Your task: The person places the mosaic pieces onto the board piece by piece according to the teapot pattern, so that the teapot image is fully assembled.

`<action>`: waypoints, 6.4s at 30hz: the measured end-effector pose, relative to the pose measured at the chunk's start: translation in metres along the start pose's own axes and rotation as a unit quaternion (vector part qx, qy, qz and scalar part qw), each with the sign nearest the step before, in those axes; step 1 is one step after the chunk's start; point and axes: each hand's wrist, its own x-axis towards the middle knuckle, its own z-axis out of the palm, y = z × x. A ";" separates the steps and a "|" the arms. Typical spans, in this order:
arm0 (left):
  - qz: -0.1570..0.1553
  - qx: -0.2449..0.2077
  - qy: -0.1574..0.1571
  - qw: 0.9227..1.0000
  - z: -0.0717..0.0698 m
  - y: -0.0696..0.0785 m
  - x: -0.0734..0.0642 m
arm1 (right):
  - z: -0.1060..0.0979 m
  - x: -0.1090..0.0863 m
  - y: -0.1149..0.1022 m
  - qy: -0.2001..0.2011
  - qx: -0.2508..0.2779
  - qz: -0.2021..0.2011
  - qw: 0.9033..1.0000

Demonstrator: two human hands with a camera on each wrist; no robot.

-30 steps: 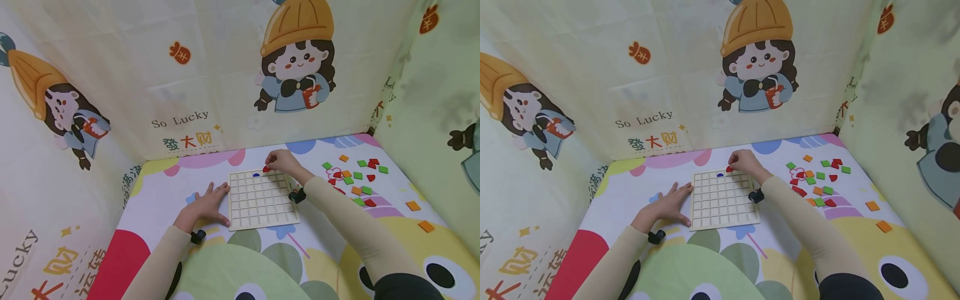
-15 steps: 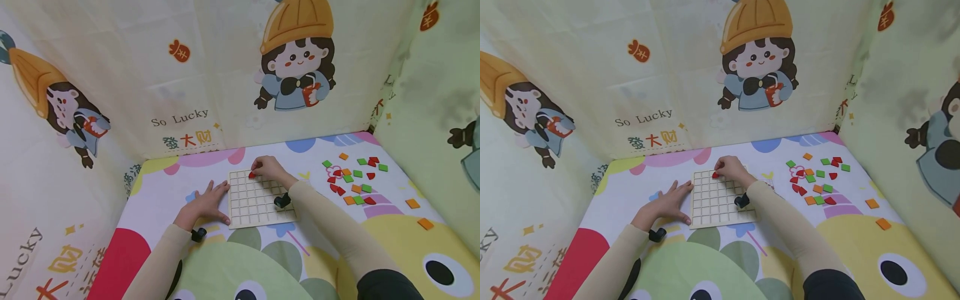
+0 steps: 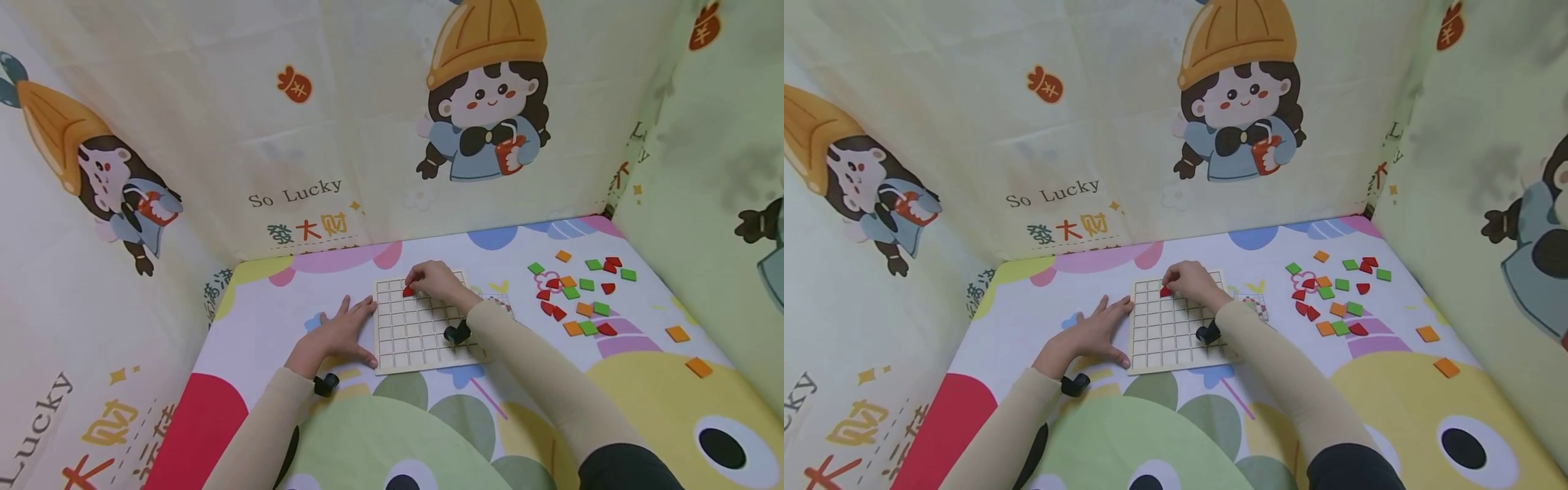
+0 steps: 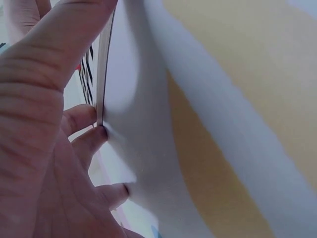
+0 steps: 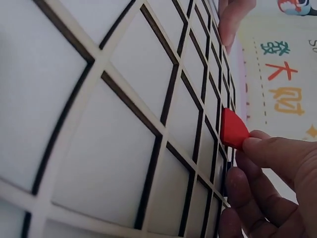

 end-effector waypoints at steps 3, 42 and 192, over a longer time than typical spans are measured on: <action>0.000 -0.003 0.001 1.000 0.000 0.000 -0.001 | 0.001 -0.001 -0.001 -0.009 -0.017 -0.007 1.000; 0.014 -0.005 0.021 1.000 0.007 -0.005 0.002 | 0.007 -0.046 -0.027 0.005 -0.283 -0.101 0.954; 0.012 -0.004 0.013 1.000 0.008 -0.002 0.001 | -0.089 -0.070 0.040 0.029 -0.204 0.093 0.974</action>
